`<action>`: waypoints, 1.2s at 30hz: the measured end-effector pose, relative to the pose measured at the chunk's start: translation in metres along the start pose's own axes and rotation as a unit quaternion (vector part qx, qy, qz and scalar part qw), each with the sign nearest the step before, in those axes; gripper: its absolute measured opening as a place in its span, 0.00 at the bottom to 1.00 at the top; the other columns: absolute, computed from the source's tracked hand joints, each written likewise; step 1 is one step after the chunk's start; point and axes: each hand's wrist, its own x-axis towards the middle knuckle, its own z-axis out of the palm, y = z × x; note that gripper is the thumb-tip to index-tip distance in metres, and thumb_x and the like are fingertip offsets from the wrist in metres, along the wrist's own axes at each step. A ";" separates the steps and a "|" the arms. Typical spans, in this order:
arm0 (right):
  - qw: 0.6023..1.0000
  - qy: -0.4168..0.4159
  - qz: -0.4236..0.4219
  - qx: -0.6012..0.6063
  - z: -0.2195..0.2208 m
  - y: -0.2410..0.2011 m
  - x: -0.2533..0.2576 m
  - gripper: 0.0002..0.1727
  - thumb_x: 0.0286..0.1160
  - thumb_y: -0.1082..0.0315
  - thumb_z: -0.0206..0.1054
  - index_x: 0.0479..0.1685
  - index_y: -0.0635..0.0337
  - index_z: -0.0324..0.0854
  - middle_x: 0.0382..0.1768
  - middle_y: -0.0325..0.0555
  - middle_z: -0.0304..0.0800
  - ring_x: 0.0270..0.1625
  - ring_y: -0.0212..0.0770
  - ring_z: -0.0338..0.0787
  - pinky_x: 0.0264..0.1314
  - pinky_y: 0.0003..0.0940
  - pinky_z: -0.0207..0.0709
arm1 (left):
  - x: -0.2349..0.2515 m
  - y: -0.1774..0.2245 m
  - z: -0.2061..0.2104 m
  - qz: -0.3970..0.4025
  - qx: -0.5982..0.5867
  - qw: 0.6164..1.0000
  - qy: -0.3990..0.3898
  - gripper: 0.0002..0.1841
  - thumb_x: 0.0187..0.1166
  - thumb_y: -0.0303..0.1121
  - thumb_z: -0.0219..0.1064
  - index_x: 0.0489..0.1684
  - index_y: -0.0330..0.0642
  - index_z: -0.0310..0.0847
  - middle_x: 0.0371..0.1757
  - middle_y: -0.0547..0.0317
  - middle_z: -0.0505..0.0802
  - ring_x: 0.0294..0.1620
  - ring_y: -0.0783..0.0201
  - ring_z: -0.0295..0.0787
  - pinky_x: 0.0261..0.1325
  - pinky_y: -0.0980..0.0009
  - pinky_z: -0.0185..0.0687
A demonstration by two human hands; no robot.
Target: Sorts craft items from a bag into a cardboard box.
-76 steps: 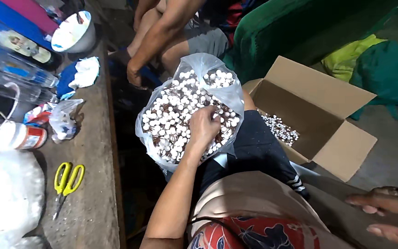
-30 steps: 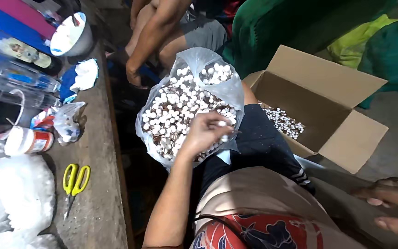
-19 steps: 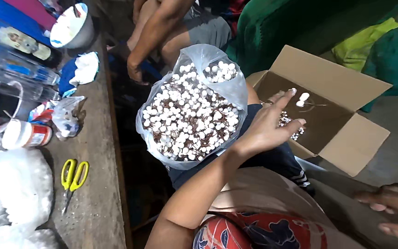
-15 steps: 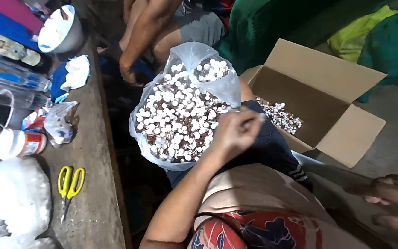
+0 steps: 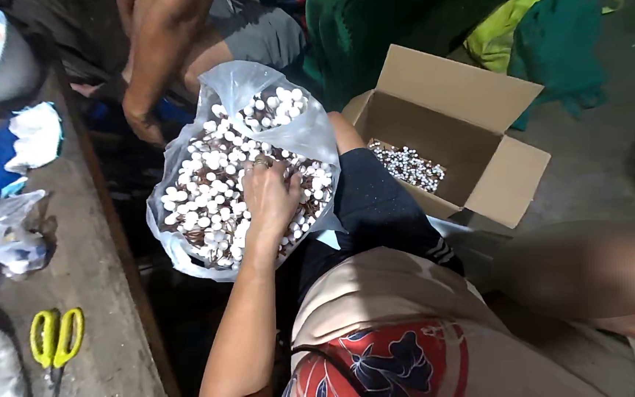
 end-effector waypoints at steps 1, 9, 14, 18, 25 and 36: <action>1.000 -0.001 -0.001 -0.002 0.000 0.000 0.000 0.23 0.77 0.50 0.58 0.49 0.59 0.90 0.33 0.47 0.90 0.36 0.48 0.91 0.36 0.51 0.82 | 0.001 -0.001 0.002 0.010 -0.004 1.000 -0.006 0.11 0.80 0.33 0.70 0.48 0.33 0.91 0.58 0.29 0.86 0.65 0.28 0.79 0.64 0.31 0.71; 0.999 -0.040 0.018 0.028 -0.009 -0.003 0.001 0.21 0.77 0.57 0.63 0.51 0.68 0.87 0.39 0.60 0.92 0.40 0.60 0.92 0.41 0.62 0.82 | -0.009 -0.003 -0.022 -0.027 -0.052 0.997 0.050 0.09 0.79 0.30 0.69 0.41 0.32 0.91 0.55 0.35 0.89 0.59 0.34 0.83 0.63 0.34 0.74; 0.997 -0.062 0.028 0.026 -0.012 -0.004 0.002 0.22 0.79 0.57 0.66 0.51 0.72 0.87 0.38 0.64 0.91 0.41 0.64 0.92 0.44 0.64 0.82 | 0.010 0.006 0.001 -0.009 0.009 1.000 -0.008 0.10 0.77 0.33 0.72 0.41 0.32 0.92 0.54 0.31 0.88 0.64 0.30 0.80 0.64 0.33 0.70; 0.996 -0.070 0.041 0.030 -0.018 -0.010 0.004 0.19 0.79 0.61 0.66 0.49 0.73 0.86 0.41 0.66 0.91 0.44 0.66 0.92 0.48 0.66 0.81 | 0.010 0.001 0.000 -0.019 0.006 1.000 -0.001 0.08 0.74 0.30 0.73 0.36 0.32 0.92 0.54 0.32 0.89 0.63 0.30 0.80 0.63 0.32 0.71; 1.000 -0.003 0.006 -0.005 -0.002 -0.002 0.000 0.21 0.74 0.52 0.61 0.47 0.59 0.90 0.32 0.49 0.90 0.35 0.51 0.91 0.34 0.53 0.81 | 0.006 0.003 -0.002 0.008 0.001 1.000 0.011 0.12 0.80 0.34 0.70 0.45 0.32 0.91 0.55 0.29 0.88 0.62 0.27 0.81 0.63 0.29 0.70; 0.998 0.055 -0.026 0.004 0.006 0.004 -0.001 0.20 0.76 0.50 0.61 0.47 0.56 0.90 0.30 0.45 0.90 0.32 0.45 0.90 0.31 0.46 0.82 | -0.042 0.025 -0.064 0.060 -0.082 0.995 -0.026 0.09 0.78 0.33 0.66 0.36 0.36 0.88 0.24 0.56 0.90 0.21 0.64 0.86 0.27 0.61 0.84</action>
